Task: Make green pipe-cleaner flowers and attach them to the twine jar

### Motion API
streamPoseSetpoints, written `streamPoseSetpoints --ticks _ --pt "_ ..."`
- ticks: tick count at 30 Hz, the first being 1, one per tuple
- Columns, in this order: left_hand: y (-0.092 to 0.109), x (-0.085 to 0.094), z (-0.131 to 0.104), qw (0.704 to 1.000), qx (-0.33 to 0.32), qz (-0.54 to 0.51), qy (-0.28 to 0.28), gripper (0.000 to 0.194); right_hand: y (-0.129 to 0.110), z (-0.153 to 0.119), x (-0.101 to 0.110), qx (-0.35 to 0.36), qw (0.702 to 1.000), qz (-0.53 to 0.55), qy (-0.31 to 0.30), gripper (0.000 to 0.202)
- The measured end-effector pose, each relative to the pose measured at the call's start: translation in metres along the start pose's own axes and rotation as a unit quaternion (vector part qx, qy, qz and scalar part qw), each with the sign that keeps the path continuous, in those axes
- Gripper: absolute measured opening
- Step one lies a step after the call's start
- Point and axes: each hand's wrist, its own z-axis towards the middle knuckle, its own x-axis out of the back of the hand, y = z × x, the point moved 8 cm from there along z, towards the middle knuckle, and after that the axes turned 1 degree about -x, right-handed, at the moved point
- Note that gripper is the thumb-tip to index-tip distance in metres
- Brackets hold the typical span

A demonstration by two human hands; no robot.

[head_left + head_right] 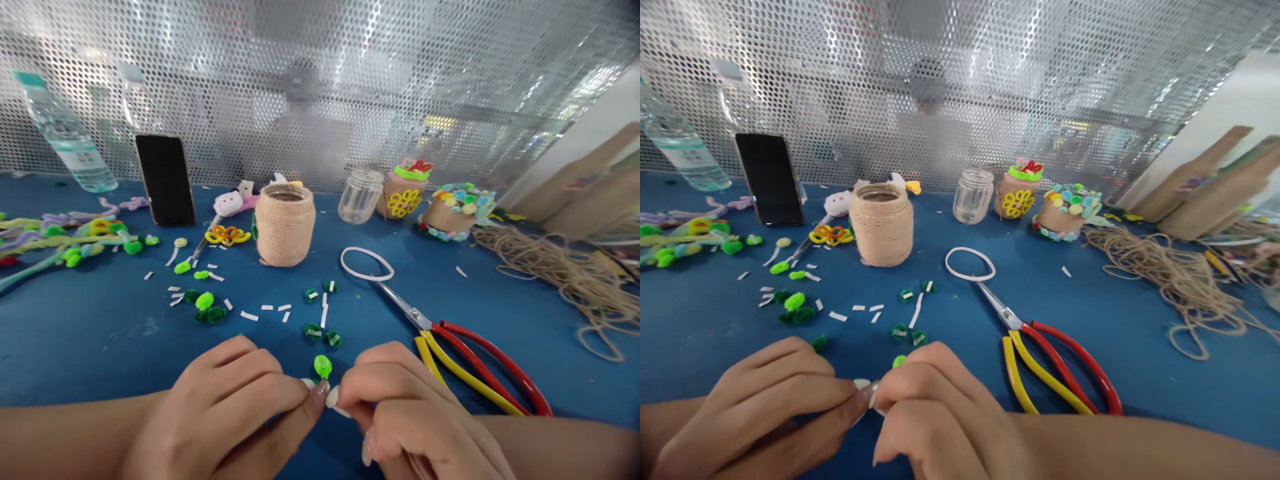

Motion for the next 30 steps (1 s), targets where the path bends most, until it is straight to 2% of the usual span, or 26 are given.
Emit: streamPoseSetpoints --ticks 6,8,11,14,19,24,28,30 --pt "0.001 0.007 0.001 0.999 0.011 0.006 0.047 0.025 -0.005 0.008 0.005 0.053 0.998 0.022 -0.024 0.042" --pt "0.001 0.008 0.006 0.999 0.012 0.010 0.042 0.024 -0.001 0.013 0.008 0.028 0.999 0.023 -0.024 0.045" --pt "0.005 0.006 0.014 0.999 -0.024 0.036 -0.002 0.019 0.009 0.020 0.003 -0.040 0.995 0.071 -0.062 0.034" --pt "0.005 0.007 0.013 0.997 -0.047 0.055 -0.014 0.018 0.018 0.022 -0.008 -0.100 0.973 0.169 -0.120 0.025" --pt "-0.003 -0.001 -0.001 0.996 -0.042 0.060 -0.047 0.017 0.036 0.013 -0.020 -0.230 0.910 0.316 -0.140 0.022" --pt "-0.010 -0.006 -0.006 0.992 -0.047 0.077 -0.088 0.031 0.042 0.009 -0.025 -0.274 0.876 0.364 -0.160 0.018" --pt "-0.014 -0.010 -0.009 0.989 -0.060 0.026 -0.135 0.038 0.046 0.008 -0.029 -0.308 0.853 0.386 -0.170 0.018" --pt "-0.015 -0.010 -0.010 0.988 -0.061 0.004 -0.141 0.038 0.046 0.008 -0.030 -0.310 0.846 0.398 -0.171 0.017"
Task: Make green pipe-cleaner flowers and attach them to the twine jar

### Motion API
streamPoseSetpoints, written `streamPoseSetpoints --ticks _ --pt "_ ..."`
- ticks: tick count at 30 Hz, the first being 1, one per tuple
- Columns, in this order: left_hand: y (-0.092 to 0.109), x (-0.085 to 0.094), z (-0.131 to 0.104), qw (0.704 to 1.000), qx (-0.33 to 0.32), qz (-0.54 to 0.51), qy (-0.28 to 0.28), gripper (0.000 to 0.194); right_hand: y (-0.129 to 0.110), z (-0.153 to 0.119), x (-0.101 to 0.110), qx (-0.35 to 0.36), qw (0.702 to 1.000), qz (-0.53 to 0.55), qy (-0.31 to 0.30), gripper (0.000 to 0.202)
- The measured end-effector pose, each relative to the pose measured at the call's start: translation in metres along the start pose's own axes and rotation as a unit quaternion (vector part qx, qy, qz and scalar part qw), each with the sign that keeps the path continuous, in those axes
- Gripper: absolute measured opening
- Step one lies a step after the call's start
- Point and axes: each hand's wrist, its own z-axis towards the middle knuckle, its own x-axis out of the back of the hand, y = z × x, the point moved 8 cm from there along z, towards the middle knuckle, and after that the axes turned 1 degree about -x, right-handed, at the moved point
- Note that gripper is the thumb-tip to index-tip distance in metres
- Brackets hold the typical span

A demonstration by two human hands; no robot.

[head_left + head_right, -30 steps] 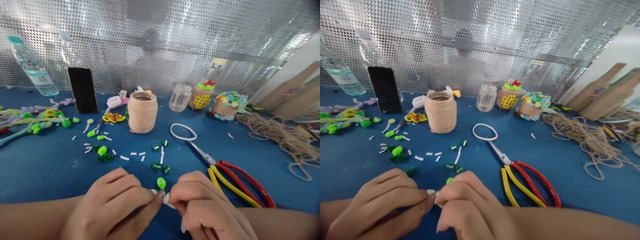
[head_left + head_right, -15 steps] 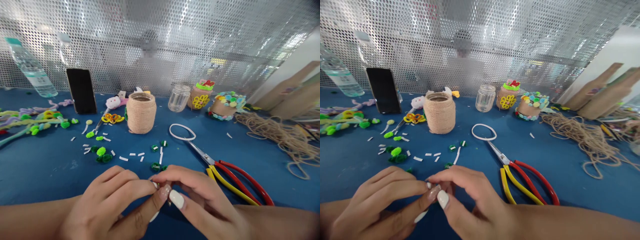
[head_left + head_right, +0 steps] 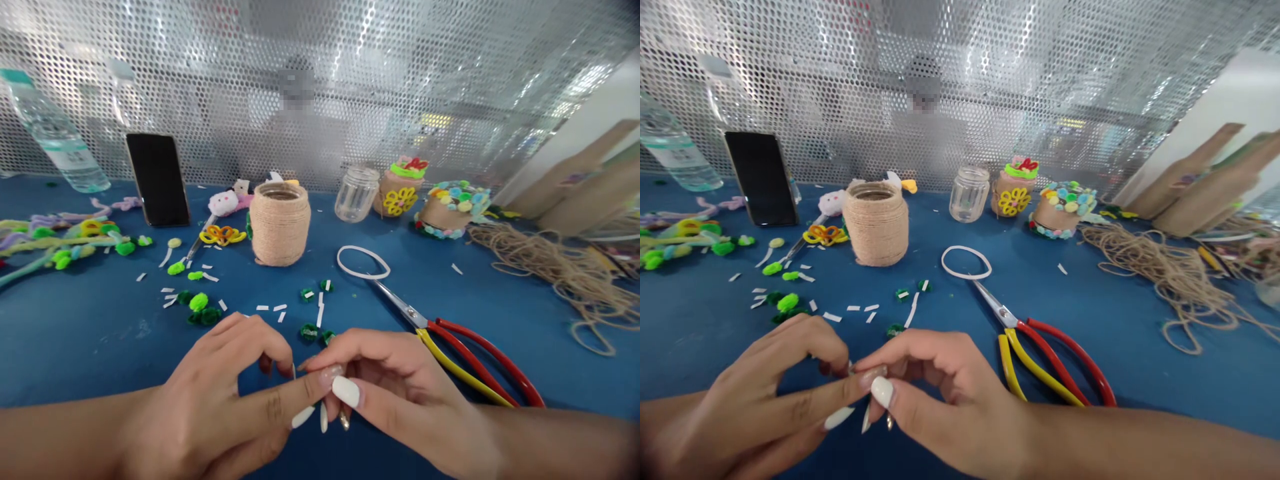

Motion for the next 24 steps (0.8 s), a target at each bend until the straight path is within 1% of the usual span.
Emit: streamPoseSetpoints --ticks 4,11,17,19,21,24 --pt "-0.0003 -0.0002 0.0000 1.000 0.004 -0.007 0.001 0.036 0.0011 0.0002 -0.0016 -0.003 1.000 0.012 -0.012 0.014" --pt "0.0010 0.0000 0.0010 1.000 0.004 -0.008 0.000 0.036 0.0028 0.0011 0.0006 -0.017 1.000 0.008 -0.007 0.015" --pt "0.0009 -0.0005 0.0018 0.999 0.009 0.032 -0.001 0.039 0.0036 -0.0002 -0.0016 -0.040 0.998 0.032 -0.022 0.020" --pt "0.0018 -0.0008 0.0030 0.999 0.013 0.048 0.011 0.039 0.0051 -0.0001 -0.0022 -0.051 0.998 0.036 -0.024 0.016" --pt "0.0020 0.0009 0.0042 0.997 0.027 0.056 0.036 0.036 0.0061 0.0004 -0.0033 -0.057 0.997 0.039 -0.027 0.013" --pt "-0.0023 0.0028 0.0043 0.994 0.078 0.042 0.058 0.025 0.0066 0.0010 -0.0045 -0.061 0.997 0.039 -0.027 0.015"
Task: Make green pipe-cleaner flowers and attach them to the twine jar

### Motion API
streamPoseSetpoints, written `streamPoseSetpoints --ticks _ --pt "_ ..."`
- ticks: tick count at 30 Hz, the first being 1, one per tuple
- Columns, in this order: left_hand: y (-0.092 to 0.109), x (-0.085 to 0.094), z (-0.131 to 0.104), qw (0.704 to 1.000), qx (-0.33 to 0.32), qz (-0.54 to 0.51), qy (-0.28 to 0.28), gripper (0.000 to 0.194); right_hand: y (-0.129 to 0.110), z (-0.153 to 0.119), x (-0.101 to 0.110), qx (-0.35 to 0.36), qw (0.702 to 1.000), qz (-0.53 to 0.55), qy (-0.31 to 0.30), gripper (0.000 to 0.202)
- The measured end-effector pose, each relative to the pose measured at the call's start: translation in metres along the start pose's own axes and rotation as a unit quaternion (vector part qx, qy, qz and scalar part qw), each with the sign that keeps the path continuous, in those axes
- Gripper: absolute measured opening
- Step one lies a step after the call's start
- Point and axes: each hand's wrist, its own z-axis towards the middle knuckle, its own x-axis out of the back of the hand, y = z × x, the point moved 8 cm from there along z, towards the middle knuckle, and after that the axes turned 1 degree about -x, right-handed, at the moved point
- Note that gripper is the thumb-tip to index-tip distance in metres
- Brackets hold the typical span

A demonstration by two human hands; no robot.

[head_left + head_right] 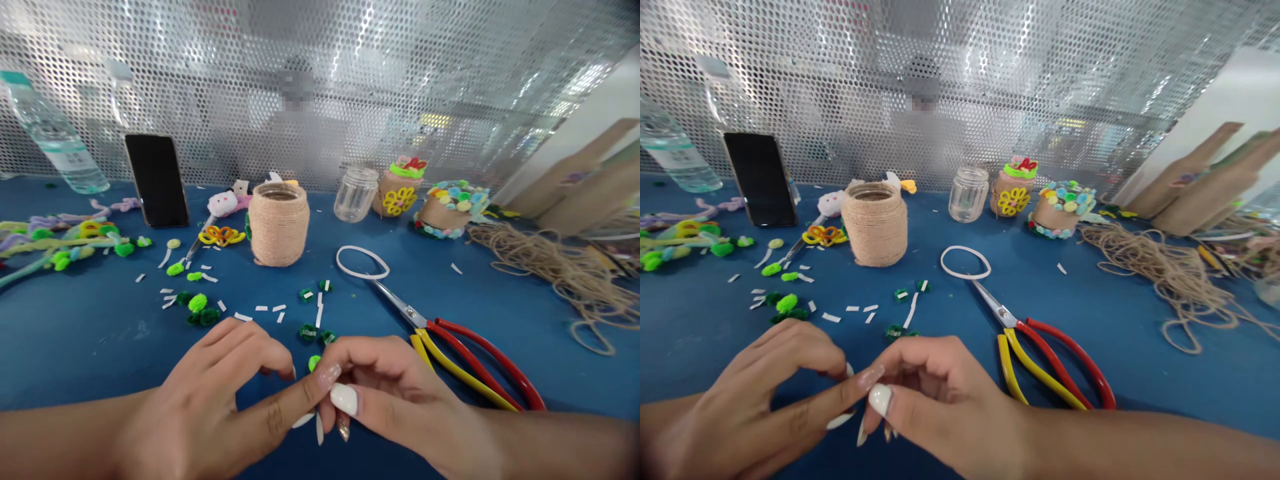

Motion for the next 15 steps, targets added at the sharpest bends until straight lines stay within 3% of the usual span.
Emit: streamPoseSetpoints --ticks 7,15 --pt "0.0038 0.0026 -0.0001 0.999 -0.033 0.026 -0.011 0.018 0.0007 -0.0017 -0.0002 -0.006 1.000 0.002 0.004 0.016" --pt "0.0012 0.0047 0.0052 1.000 0.008 -0.001 0.005 0.017 0.0028 -0.0011 0.0009 -0.010 1.000 -0.010 0.016 0.013"
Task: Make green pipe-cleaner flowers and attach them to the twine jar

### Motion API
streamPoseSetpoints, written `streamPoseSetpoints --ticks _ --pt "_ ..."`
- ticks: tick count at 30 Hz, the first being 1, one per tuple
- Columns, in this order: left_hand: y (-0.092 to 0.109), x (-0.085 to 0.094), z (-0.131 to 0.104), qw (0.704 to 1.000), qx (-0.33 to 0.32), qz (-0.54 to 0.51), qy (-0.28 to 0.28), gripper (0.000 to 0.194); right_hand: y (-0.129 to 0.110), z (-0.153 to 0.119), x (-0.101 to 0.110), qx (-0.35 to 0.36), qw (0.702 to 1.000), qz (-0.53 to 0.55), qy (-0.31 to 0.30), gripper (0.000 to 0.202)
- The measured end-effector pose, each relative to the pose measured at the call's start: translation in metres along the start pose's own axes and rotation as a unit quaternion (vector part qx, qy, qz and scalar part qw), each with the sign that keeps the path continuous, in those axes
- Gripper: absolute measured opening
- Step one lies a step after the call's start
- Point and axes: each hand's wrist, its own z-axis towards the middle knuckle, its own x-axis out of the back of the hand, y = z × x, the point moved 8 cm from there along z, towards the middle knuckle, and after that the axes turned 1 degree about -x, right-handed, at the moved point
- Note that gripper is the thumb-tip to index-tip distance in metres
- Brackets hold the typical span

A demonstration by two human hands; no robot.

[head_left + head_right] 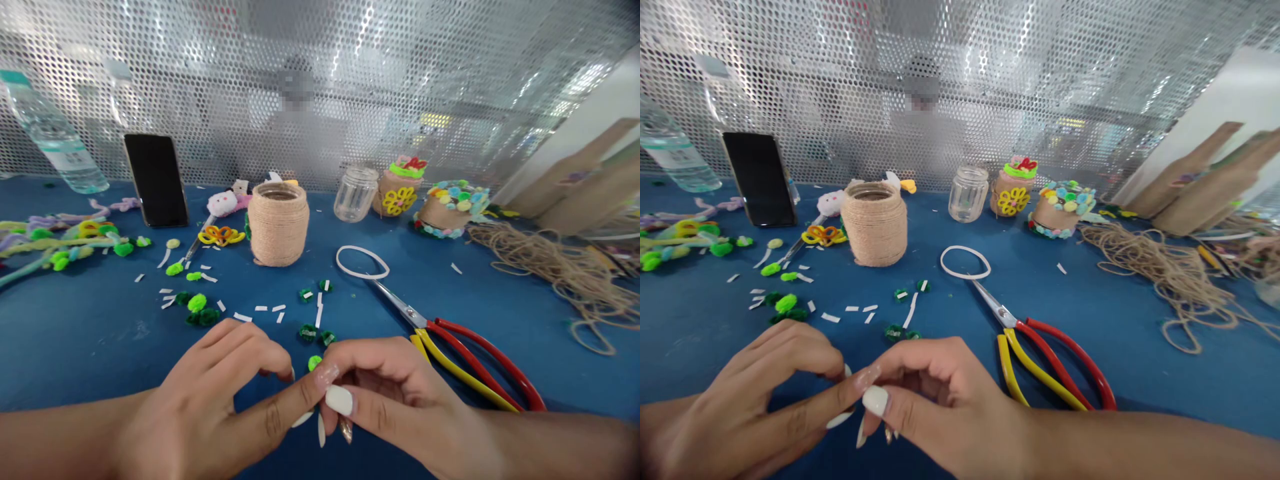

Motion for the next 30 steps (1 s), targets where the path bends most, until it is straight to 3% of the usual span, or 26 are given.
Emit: streamPoseSetpoints --ticks 8,13,25,30 --pt "-0.0016 -0.0011 -0.0006 1.000 0.004 0.007 -0.005 0.018 -0.0002 -0.0012 0.0005 0.006 1.000 -0.020 0.006 0.013" --pt "0.0044 -0.0027 -0.0017 0.999 -0.039 0.026 -0.015 0.020 0.0000 -0.0023 -0.0001 0.007 1.000 0.003 0.000 0.010" --pt "-0.0019 0.0000 0.0046 0.998 0.040 -0.045 0.020 0.016 0.0020 0.0017 0.0028 0.006 0.997 -0.067 0.044 0.006" --pt "0.0010 0.0006 0.0063 1.000 0.008 -0.019 0.013 0.017 0.0008 0.0027 0.0018 -0.007 0.995 -0.087 0.056 0.008"
